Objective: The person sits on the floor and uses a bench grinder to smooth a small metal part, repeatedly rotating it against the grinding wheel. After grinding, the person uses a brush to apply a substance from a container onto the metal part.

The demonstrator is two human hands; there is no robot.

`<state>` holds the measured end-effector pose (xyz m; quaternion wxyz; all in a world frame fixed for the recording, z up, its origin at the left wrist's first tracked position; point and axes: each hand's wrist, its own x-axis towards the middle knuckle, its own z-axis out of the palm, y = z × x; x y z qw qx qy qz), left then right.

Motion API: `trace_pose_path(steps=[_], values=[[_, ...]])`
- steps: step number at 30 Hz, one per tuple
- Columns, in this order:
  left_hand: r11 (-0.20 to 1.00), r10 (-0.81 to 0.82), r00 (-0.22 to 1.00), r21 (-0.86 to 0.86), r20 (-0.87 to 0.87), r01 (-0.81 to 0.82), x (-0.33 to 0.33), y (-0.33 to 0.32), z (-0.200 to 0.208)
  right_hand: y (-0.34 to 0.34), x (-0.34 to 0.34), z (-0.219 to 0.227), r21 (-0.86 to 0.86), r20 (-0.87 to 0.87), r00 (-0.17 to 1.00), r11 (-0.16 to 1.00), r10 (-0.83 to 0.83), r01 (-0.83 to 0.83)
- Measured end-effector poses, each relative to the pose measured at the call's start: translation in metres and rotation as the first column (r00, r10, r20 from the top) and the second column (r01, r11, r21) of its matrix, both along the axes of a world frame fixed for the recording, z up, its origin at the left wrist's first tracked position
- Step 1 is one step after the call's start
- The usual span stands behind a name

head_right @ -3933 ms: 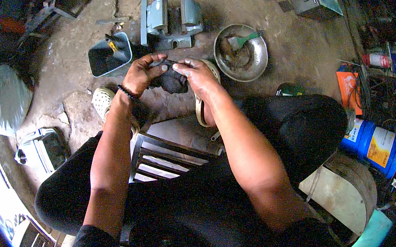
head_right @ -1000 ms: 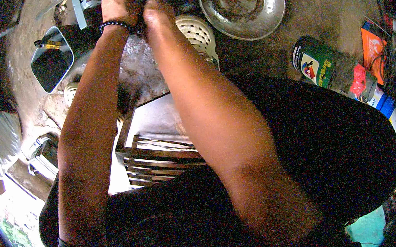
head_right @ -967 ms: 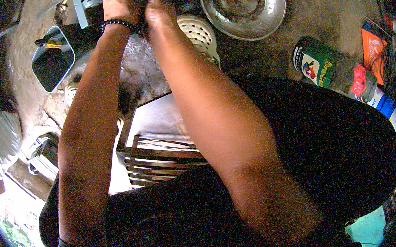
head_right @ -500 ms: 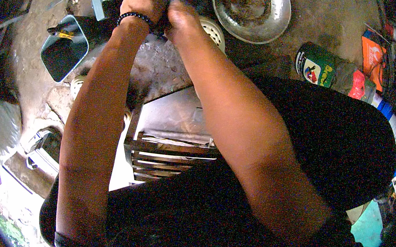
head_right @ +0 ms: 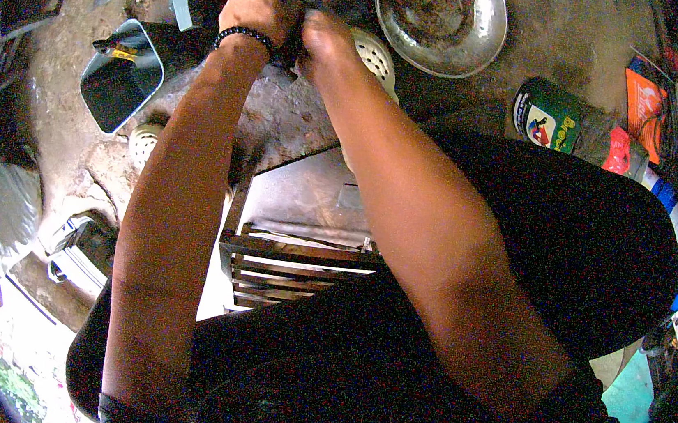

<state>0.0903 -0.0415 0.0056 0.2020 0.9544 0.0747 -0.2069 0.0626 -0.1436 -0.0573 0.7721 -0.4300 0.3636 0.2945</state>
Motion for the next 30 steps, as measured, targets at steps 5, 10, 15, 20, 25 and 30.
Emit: trace_pose_path(steps=[5,10,15,20,25,30], values=[[0.999,0.008,0.999,-0.046,0.032,-0.007,0.0,0.001,-0.004,-0.004,-0.003,-0.026,-0.008,0.045,0.999,1.0,0.026,-0.026],[0.999,0.024,0.999,-0.024,-0.039,-0.025,-0.001,-0.001,0.0,-0.011,-0.015,-0.016,-0.021,0.053,0.998,0.999,-0.026,0.028],[1.0,0.019,1.0,-0.019,0.012,-0.019,-0.038,-0.002,0.008,-0.009,-0.035,-0.026,-0.075,0.016,0.996,0.993,0.087,-0.086],[0.986,0.137,0.981,-0.109,0.135,-0.123,-0.062,-0.002,-0.003,-0.004,-0.055,-0.032,-0.099,0.111,0.991,0.993,0.08,-0.069],[0.966,0.161,0.913,-0.248,0.374,-0.069,-0.046,0.002,-0.019,-0.001,-0.035,-0.003,-0.132,-0.035,0.999,0.991,0.019,-0.023],[0.943,0.242,0.879,-0.312,0.411,-0.114,-0.024,0.0,-0.03,0.003,-0.007,0.012,-0.024,0.115,0.991,0.997,0.069,-0.067]])
